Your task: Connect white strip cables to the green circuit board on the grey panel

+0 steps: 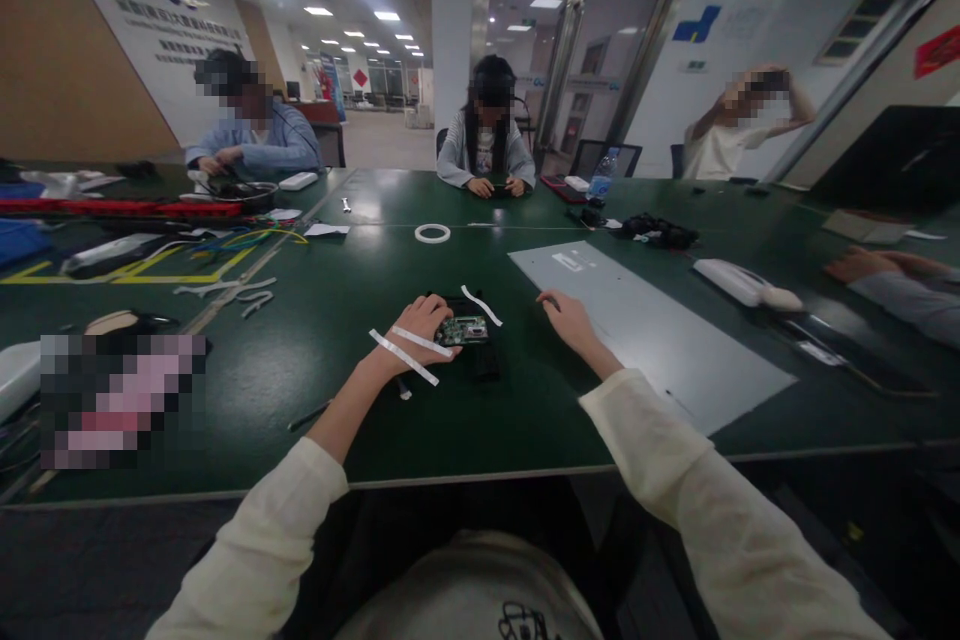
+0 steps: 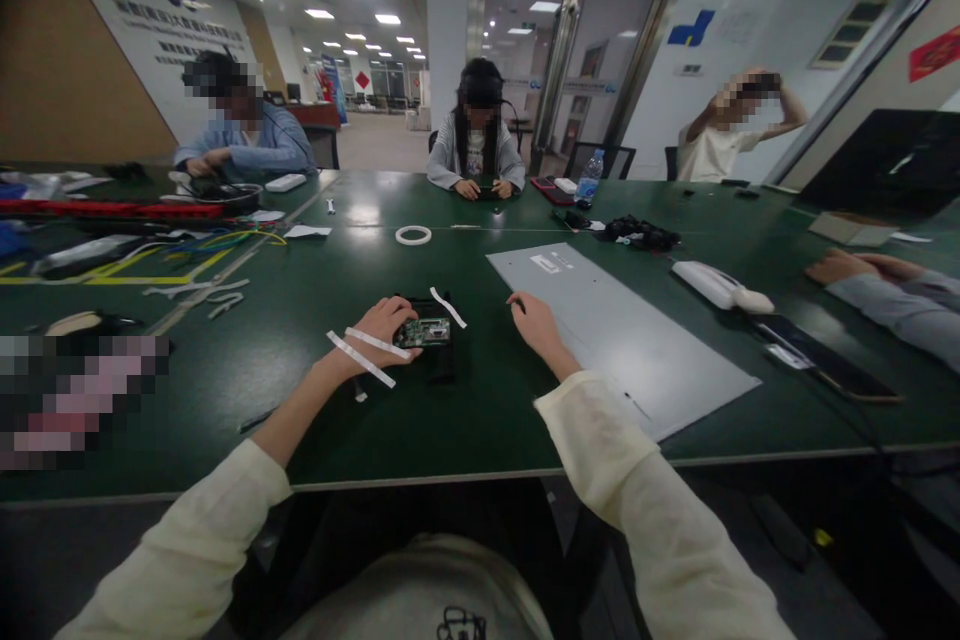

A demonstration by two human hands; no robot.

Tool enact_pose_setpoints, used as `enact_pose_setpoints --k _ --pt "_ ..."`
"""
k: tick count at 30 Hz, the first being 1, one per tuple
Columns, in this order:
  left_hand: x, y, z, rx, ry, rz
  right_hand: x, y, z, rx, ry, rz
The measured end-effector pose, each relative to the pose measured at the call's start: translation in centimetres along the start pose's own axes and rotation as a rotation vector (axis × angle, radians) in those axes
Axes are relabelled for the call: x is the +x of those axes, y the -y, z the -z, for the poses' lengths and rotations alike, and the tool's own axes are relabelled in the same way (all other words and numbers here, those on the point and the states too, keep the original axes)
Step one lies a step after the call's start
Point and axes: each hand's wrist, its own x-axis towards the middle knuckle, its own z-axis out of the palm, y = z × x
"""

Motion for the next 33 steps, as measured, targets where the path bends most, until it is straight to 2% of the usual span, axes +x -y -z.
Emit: enact_pose_setpoints --k 5,9,13,17,21,26,33 --pt "0.1 0.8 1.2 -0.025 -0.125 0.016 -1.8 2.9 0.3 0.138 0.096 0.125" --pt "0.1 1.3 2.1 -0.027 -0.209 0.039 -3.3 5.2 0.8 0.252 0.221 0.265" --pt "0.1 1.5 2.7 -0.034 -0.260 0.050 -4.6 7.7 0.9 0.381 0.360 0.322" --pt "0.0 1.6 2.8 -0.035 -0.272 0.049 -5.6 10.1 0.1 0.436 0.442 0.373" --pt "0.0 1.7 2.7 -0.039 -0.264 0.029 -6.7 11.7 -0.8 0.418 0.462 0.468" --pt "0.2 1.8 2.5 -0.056 -0.248 0.000 -8.4 13.2 -0.2 0.345 0.526 0.611" --pt "0.2 1.5 1.8 -0.081 -0.207 -0.029 -10.3 14.6 0.1 0.355 0.587 0.842"
